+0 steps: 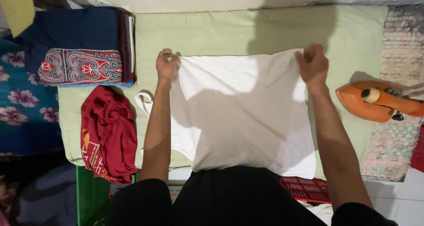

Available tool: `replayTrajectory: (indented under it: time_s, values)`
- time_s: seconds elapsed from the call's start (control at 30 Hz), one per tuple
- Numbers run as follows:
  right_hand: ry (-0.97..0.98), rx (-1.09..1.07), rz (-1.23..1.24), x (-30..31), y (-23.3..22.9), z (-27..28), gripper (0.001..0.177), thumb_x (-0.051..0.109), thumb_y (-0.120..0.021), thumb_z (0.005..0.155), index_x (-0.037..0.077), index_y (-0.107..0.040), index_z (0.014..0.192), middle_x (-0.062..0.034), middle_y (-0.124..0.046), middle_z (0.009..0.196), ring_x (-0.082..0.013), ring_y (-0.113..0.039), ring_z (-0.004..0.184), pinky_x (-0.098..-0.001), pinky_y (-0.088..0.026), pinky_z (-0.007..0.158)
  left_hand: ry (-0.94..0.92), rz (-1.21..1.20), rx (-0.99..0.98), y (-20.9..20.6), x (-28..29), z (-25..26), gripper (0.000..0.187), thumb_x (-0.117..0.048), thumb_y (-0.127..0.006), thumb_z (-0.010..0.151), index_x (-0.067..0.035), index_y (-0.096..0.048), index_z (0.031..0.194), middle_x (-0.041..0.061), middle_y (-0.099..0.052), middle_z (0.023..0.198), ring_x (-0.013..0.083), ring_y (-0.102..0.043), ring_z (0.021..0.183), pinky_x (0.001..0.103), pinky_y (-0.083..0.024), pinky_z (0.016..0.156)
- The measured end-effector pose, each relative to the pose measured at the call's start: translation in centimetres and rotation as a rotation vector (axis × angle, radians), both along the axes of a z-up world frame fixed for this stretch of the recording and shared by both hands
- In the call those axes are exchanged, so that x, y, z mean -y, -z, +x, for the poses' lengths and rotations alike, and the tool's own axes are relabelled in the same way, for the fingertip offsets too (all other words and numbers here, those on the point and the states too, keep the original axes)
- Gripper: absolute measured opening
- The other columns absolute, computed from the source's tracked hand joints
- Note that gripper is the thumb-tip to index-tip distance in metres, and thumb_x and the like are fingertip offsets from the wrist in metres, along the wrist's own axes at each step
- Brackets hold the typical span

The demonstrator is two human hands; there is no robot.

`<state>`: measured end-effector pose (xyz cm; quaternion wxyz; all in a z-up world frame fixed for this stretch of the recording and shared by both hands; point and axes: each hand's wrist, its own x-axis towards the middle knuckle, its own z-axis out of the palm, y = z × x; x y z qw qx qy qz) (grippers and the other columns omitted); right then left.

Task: The person irons and folds a dark blue patterned shirt, then irons and folds a white tank top, and finally irons and folds a red t-shirt. Each item is smoothed with an iron, folded neatly, and stacked on the table.

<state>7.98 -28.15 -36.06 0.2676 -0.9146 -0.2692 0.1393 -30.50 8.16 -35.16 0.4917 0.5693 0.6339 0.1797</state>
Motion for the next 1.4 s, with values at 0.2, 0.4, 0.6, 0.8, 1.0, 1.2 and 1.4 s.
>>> replayTrajectory:
  time_s: [0.2, 0.4, 0.6, 0.8, 1.0, 1.2, 1.4]
  values:
    - [-0.239, 0.004, 0.199, -1.8, 0.7, 0.5, 0.030, 0.023, -0.077, 0.105, 0.007, -0.074, 0.130, -0.0178, -0.072, 0.099, -0.0396, -0.068, 0.100, -0.0483, -0.053, 0.090, 0.017, 0.122, 0.090, 0.5, 0.6, -0.6, 0.027, -0.021, -0.066, 0.100, -0.022, -0.063, 0.127, 0.018, -0.076, 0.108, 0.0262, -0.077, 0.096, 0.037, -0.065, 0.084]
    - [-0.219, -0.081, 0.244, -2.3, 1.3, 1.0, 0.020, 0.015, -0.073, 0.102, 0.017, -0.078, 0.121, -0.0091, -0.074, 0.094, -0.0284, -0.071, 0.084, -0.0395, -0.055, 0.078, 0.056, 0.128, 0.105, 1.0, 1.0, -1.3, 0.025, -0.020, -0.065, 0.101, -0.021, -0.066, 0.125, 0.019, -0.074, 0.118, 0.0280, -0.074, 0.108, 0.043, -0.058, 0.099]
    - [-0.259, -0.167, 0.132, -2.4, 1.5, 2.3, 0.023, 0.014, -0.069, 0.102, 0.022, -0.078, 0.121, -0.0092, -0.075, 0.107, -0.0415, -0.068, 0.099, -0.0512, -0.053, 0.089, 0.108, 0.257, 0.188, -1.1, 1.0, -0.5, 0.021, -0.012, -0.052, 0.107, -0.013, -0.069, 0.120, 0.021, -0.071, 0.123, 0.0327, -0.069, 0.116, 0.048, -0.052, 0.106]
    - [-0.061, -0.062, 0.500, -0.9, 1.3, 5.1, 0.025, -0.003, -0.065, 0.103, 0.010, -0.080, 0.117, -0.0163, -0.074, 0.107, -0.0273, -0.066, 0.096, -0.0382, -0.050, 0.090, 0.111, 0.428, 0.199, -0.9, 0.3, 0.2, 0.023, -0.008, -0.050, 0.107, -0.012, -0.072, 0.112, 0.015, -0.075, 0.109, 0.0279, -0.071, 0.105, 0.043, -0.057, 0.097]
    - [-0.298, 0.318, 0.605, -3.7, 0.4, 5.7, 0.020, 0.004, -0.057, 0.114, -0.002, -0.074, 0.120, -0.0192, -0.066, 0.104, -0.0433, -0.066, 0.094, -0.0471, -0.051, 0.089, 0.215, 0.576, 0.087, -2.5, -0.9, 3.1, 0.029, 0.005, -0.051, 0.100, -0.011, -0.074, 0.107, 0.011, -0.075, 0.099, 0.0316, -0.072, 0.102, 0.044, -0.056, 0.097]
    - [-0.351, 0.363, 0.137, -3.9, -0.1, 5.0, 0.021, 0.004, -0.058, 0.107, 0.003, -0.073, 0.121, -0.0112, -0.060, 0.117, -0.0356, -0.069, 0.095, -0.0438, -0.057, 0.084, 0.248, 0.441, 0.011, 1.2, -2.5, 2.7, 0.017, -0.014, -0.058, 0.102, -0.023, -0.070, 0.110, 0.006, -0.075, 0.100, 0.0292, -0.071, 0.103, 0.044, -0.053, 0.100]
    - [-0.419, 0.274, 0.015, -3.2, 2.4, 5.4, 0.017, 0.018, -0.059, 0.105, 0.007, -0.069, 0.113, -0.0098, -0.054, 0.114, -0.0364, -0.064, 0.103, -0.0436, -0.052, 0.088, 0.134, 0.204, 0.016, 2.9, -3.8, 1.1, 0.021, -0.021, -0.072, 0.098, -0.019, -0.068, 0.118, 0.014, -0.073, 0.118, 0.0307, -0.071, 0.111, 0.046, -0.057, 0.099]
